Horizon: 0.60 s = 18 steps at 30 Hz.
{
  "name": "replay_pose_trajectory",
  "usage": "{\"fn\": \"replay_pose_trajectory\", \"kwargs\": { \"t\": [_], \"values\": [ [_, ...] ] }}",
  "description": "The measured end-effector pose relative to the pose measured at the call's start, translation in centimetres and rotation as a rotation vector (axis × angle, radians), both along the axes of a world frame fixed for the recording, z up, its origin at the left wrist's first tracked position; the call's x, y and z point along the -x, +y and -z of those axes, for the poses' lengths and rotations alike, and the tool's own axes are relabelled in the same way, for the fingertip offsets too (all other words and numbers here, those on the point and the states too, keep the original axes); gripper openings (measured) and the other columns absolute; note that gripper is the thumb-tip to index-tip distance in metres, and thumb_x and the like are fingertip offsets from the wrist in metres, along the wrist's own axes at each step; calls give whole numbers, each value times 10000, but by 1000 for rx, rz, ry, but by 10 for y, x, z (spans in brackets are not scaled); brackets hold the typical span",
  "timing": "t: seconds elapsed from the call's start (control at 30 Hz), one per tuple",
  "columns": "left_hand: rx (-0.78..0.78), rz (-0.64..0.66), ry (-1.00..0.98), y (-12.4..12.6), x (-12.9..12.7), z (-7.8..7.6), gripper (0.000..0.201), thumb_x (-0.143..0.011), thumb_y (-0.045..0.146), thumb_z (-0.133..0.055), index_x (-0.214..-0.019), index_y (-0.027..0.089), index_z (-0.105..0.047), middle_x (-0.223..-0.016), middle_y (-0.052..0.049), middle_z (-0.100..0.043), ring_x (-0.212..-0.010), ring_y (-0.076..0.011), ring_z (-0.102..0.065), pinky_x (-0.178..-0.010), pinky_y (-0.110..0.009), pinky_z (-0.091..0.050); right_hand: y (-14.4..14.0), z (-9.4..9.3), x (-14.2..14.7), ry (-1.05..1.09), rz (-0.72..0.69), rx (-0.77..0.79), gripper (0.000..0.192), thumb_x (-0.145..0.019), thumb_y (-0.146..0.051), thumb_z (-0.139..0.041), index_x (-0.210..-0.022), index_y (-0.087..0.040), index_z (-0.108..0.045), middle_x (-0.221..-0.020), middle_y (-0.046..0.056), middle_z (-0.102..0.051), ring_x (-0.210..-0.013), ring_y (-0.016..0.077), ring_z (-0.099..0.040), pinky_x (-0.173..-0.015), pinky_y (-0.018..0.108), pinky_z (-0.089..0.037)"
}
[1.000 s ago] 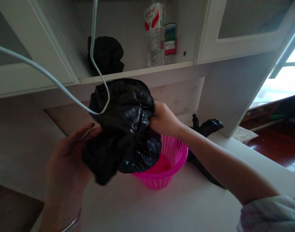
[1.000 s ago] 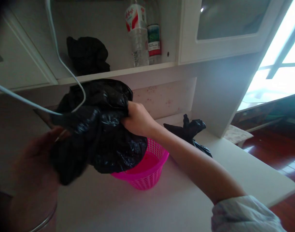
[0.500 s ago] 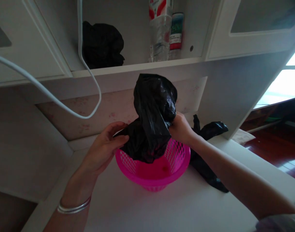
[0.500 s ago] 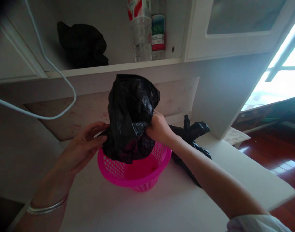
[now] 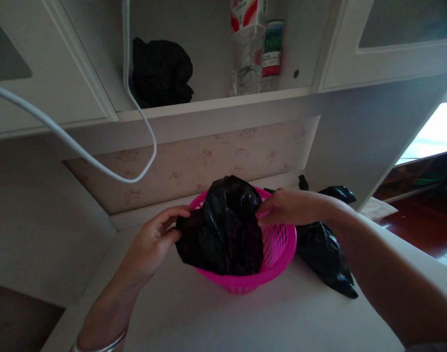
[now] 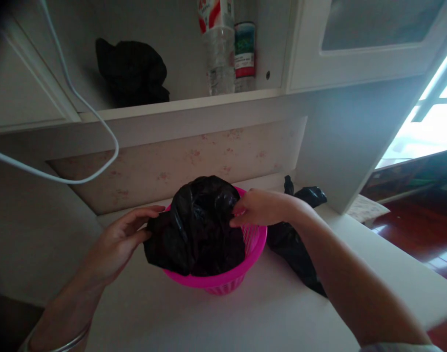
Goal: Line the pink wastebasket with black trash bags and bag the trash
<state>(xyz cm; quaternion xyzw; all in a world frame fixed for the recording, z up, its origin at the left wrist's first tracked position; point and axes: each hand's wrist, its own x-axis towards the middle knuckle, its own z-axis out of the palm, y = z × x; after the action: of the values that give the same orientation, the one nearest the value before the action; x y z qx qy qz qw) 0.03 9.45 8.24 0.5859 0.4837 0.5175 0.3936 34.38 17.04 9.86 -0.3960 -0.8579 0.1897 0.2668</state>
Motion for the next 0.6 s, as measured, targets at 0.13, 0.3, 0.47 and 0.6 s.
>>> {"fn": "replay_pose_trajectory", "kwargs": {
  "t": [0.13,0.3,0.47,0.6],
  "values": [
    [-138,50,80,-12,-10,-6,431,-690,92,-633,-993,323,-834,-1360,-8,-744,-1347,-281,-635,-1134,-404,-472,-9,-28,0,223,246,114,469,-1003,-598,-548,-911,-189,-759,-579,-12,-654,-430,122,-565,-444,239,-408],
    [-359,208,359,-29,-36,-13,568,-780,23,-542,-1131,376,-815,-1537,26,-630,-1488,-262,-526,-1259,-455,-386,-19,-32,41,157,270,33,726,-1027,-710,-462,-1555,-217,-540,-1002,118,-811,-825,266,-779,-790,400,-596],
    [-487,233,496,-32,-37,-7,633,-822,-25,-479,-1211,367,-786,-1603,28,-566,-1500,-223,-512,-1242,-422,-424,-6,-15,40,115,-12,88,572,-900,-315,-744,-1460,-252,-646,-1191,79,-810,-1033,279,-779,-933,416,-606],
    [-431,23,422,-23,-12,-2,519,-790,14,-528,-1087,320,-825,-1571,0,-599,-1494,-272,-516,-1269,-475,-377,-9,-7,5,416,24,265,483,-795,-134,-677,-1244,-281,-777,-1084,7,-827,-851,187,-786,-729,294,-629]
  ]
}}
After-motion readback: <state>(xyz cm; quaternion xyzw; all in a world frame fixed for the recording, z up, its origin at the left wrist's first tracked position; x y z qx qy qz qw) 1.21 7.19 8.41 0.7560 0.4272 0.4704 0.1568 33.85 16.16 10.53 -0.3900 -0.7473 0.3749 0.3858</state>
